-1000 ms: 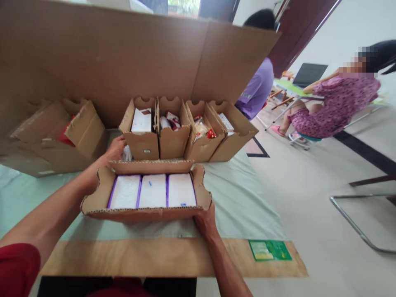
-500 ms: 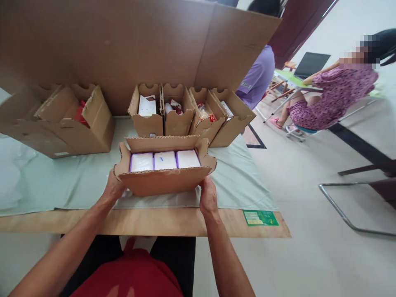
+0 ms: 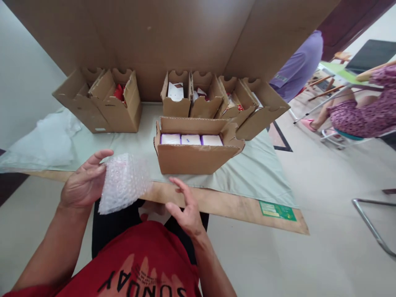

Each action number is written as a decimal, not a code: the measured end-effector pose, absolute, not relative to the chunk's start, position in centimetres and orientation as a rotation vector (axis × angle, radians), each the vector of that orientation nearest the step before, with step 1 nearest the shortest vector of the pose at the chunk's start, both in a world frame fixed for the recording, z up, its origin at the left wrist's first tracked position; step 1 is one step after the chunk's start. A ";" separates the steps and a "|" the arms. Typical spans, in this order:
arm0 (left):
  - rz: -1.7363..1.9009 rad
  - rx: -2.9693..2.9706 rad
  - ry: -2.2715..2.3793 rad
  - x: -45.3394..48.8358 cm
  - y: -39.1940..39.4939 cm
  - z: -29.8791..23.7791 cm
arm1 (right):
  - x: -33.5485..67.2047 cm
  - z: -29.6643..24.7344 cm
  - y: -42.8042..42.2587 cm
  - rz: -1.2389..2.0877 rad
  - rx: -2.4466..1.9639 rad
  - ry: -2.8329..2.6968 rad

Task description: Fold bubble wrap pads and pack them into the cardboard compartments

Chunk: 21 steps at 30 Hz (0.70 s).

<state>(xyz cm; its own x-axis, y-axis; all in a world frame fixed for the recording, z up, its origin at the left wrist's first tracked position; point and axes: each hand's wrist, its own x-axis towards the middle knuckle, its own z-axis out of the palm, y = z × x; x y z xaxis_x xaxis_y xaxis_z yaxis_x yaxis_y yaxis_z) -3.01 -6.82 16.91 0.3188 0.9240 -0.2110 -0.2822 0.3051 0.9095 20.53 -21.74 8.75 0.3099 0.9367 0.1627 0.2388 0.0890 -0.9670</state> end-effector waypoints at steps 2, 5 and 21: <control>0.856 0.943 0.823 -3.3 -8.0 17.4 | 19.5 9.7 -20.0 0.824 -1.253 -1.276; 0.735 1.037 0.755 -4.2 -8.8 17.9 | 18.9 10.3 -17.9 1.097 -1.110 -1.335; 0.486 2.027 1.192 1.2 -3.3 9.7 | 28.2 8.9 -19.7 0.501 -1.940 -1.110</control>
<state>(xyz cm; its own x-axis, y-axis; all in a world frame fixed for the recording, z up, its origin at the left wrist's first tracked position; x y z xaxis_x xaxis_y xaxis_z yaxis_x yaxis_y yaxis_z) 1.16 -3.34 9.70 0.5002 0.8650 -0.0381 0.5921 -0.3096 0.7440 28.22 -19.71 8.90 0.5312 0.8453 0.0570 0.5165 -0.2698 -0.8127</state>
